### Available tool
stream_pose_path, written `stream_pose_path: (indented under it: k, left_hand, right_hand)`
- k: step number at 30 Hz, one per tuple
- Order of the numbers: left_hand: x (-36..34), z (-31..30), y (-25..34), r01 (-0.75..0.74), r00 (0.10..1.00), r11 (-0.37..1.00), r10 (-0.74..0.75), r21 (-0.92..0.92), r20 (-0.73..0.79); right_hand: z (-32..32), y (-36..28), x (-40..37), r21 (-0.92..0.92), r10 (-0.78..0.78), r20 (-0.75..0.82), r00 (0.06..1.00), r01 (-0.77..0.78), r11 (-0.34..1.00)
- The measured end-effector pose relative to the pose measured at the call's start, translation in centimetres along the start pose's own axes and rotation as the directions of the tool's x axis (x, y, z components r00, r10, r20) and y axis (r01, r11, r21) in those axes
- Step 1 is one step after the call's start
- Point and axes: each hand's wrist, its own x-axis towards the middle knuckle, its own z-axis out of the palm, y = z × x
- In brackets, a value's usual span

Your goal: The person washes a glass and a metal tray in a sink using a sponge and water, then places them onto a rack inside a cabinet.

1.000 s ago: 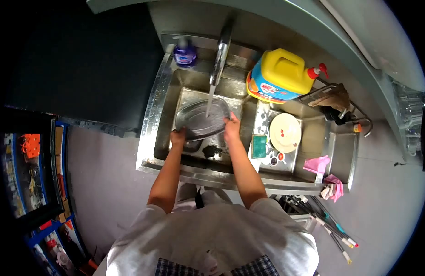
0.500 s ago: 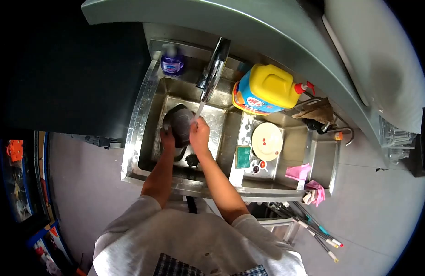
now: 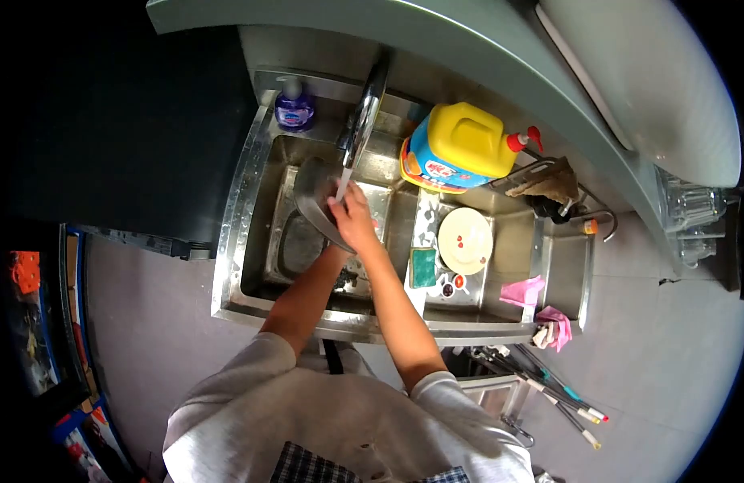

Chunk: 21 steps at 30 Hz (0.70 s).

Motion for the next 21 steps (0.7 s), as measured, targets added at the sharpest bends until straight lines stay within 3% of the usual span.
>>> stream_pose_path:
  k: [1, 3, 6, 7, 9, 12, 15, 16, 19, 21]
  left_hand:
    - [-0.4, 0.7, 0.4, 0.044, 0.997, 0.997, -0.04, -0.071, 0.059]
    - [-1.1, 1.0, 0.7, 0.122, 0.984, 0.977, -0.095, -0.174, 0.153]
    - [-2.2, 0.9, 1.4, 0.218, 0.954, 0.939, -0.146, -0.267, 0.263]
    - [-2.5, 0.7, 1.8, 0.243, 0.944, 0.926, -0.157, -0.288, 0.29]
    - [-3.2, 0.4, 2.3, 0.287, 0.925, 0.905, -0.176, -0.315, 0.337]
    - [-4.3, -0.8, 3.3, 0.348, 0.897, 0.87, -0.202, -0.348, 0.392]
    - [-5.6, -3.2, 5.2, 0.369, 0.886, 0.85, -0.2, -0.376, 0.418]
    - [-6.1, -4.1, 6.1, 0.362, 0.889, 0.843, -0.185, -0.397, 0.419]
    - [-8.6, -6.5, 10.0, 0.291, 0.923, 0.786, -0.081, -0.546, 0.376]
    - [-11.1, -4.7, 13.3, 0.137, 0.979, 0.871, -0.048, -0.471, 0.196]
  right_hand:
    - [-0.1, 2.5, -0.7, -0.056, -0.033, -0.037, 0.999, 0.03, 0.998]
    - [-2.1, 3.7, -0.6, -0.08, 0.05, -0.019, 0.999, -0.051, 0.996]
    - [-3.3, 7.2, -0.3, 0.035, 0.334, 0.058, 0.941, -0.336, 0.941]
    - [-3.5, 8.0, -0.2, 0.131, 0.481, 0.166, 0.861, -0.503, 0.855]
    - [-3.2, 9.2, 0.1, 0.099, 0.436, 0.252, 0.864, -0.472, 0.876]
    - [-2.6, 9.6, 0.0, 0.151, 0.435, 0.209, 0.876, -0.469, 0.87]
    - [-3.5, 8.2, -0.2, 0.349, 0.599, 0.254, 0.76, -0.649, 0.676]
    - [-3.2, 7.6, -0.5, 0.486, 0.597, 0.237, 0.767, -0.625, 0.611]
    - [-3.6, 8.8, -1.7, 0.48, 0.605, 0.17, 0.778, -0.602, 0.638]
    - [-2.5, 10.9, -3.2, 0.47, 0.629, 0.17, 0.759, -0.623, 0.625]
